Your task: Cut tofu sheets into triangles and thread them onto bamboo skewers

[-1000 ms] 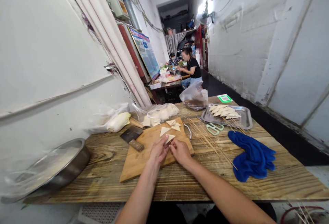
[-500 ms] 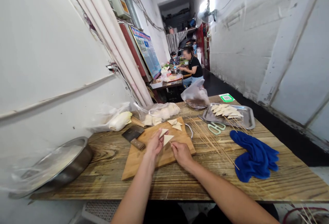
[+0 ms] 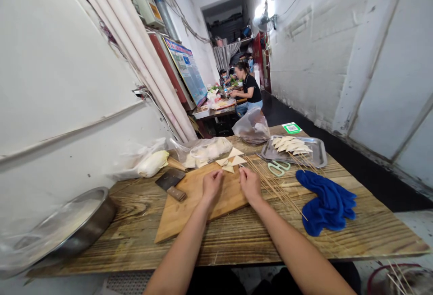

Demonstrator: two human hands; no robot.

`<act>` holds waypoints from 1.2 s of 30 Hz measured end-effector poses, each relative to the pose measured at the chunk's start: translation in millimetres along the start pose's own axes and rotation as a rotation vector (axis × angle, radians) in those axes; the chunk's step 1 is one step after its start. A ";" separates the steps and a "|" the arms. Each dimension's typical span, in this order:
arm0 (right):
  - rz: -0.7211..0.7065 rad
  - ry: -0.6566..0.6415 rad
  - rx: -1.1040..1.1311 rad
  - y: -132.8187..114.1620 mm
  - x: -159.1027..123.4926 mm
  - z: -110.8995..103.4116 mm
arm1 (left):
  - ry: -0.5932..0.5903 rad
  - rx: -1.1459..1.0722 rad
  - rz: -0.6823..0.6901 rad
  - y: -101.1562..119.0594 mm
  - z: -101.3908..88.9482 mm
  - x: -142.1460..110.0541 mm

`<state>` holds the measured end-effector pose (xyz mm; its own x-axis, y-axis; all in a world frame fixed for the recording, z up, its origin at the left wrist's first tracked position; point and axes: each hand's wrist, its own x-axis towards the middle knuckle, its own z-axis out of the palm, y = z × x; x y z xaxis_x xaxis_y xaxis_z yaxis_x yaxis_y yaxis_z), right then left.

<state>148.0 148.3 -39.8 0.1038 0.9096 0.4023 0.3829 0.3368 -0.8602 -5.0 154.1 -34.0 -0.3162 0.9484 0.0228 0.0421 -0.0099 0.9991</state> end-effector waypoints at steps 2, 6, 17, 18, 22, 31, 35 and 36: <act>0.043 0.037 0.007 4.1 6.1 -4.3 | 0.029 0.311 0.112 -3.1 9.4 4.5; 0.059 0.049 0.010 5.6 7.1 -4.4 | 0.218 0.662 0.237 -5.0 31.8 15.2; 0.059 0.035 0.006 5.6 5.0 -1.2 | -0.078 0.692 0.092 15.3 17.8 44.6; 0.057 0.033 0.003 5.6 4.8 -0.8 | -0.097 0.625 0.072 15.5 11.2 44.9; 0.031 -0.007 -0.016 4.4 0.9 2.2 | -0.163 0.221 -0.053 6.1 -18.1 37.9; -0.138 -0.234 -0.050 -0.2 -19.1 17.6 | -0.063 -0.871 -0.290 -22.1 -56.6 15.6; -0.199 -0.307 -0.055 0.6 -25.8 22.0 | -0.164 -1.028 -0.317 -15.3 -59.6 14.7; -0.212 -0.326 -0.050 0.8 -27.7 22.8 | -0.180 -1.043 -0.311 -12.6 -59.8 13.5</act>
<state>124.6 128.9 -58.8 -0.2762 0.8534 0.4420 0.4099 0.5206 -0.7490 -66.4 148.1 -44.2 -0.0282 0.9874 -0.1560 -0.8629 0.0547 0.5024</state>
